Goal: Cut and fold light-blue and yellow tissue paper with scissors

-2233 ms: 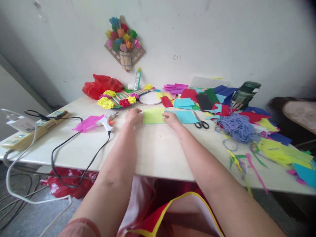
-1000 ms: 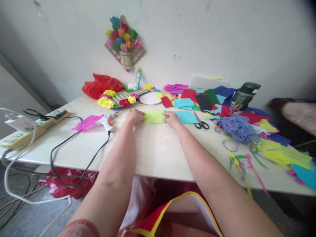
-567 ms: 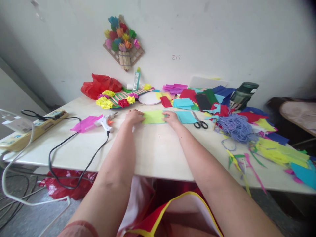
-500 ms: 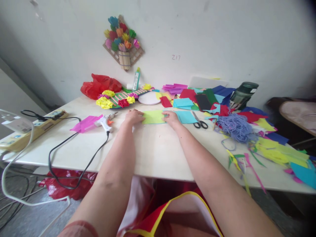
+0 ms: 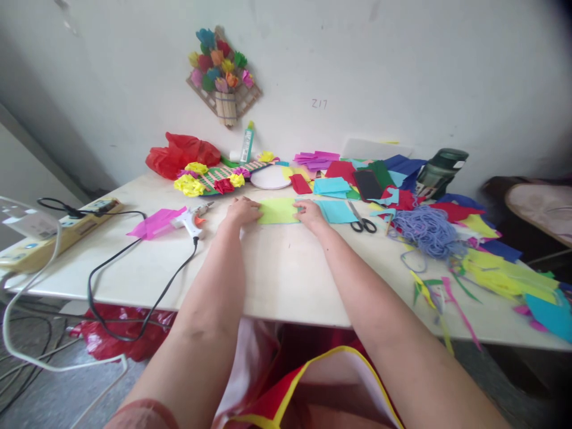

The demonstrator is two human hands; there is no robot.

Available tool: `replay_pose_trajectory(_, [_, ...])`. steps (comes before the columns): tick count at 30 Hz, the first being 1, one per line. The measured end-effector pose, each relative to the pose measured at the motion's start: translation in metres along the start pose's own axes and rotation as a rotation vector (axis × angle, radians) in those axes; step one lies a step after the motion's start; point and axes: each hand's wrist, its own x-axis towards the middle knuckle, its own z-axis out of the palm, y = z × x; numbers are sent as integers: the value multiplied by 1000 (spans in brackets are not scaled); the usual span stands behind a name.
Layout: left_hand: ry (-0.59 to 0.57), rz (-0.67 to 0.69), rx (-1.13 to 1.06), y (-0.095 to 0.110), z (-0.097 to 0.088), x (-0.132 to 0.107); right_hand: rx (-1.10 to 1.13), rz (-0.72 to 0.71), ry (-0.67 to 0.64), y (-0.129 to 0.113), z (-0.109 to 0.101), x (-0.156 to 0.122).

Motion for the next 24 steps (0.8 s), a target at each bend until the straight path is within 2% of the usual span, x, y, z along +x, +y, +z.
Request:
replay_pose_trajectory(8, [-28, 2, 27, 5, -7, -7, -31, -18, 1, -4, -2, -2])
replay_pose_trajectory(13, [-32, -40, 3, 3, -4, -3, -23, -53, 14, -3, -2, -1])
replay_pose_trajectory(24, [-13, -28, -72, 1, 0, -1, -51, -51, 0, -4, -3, -4])
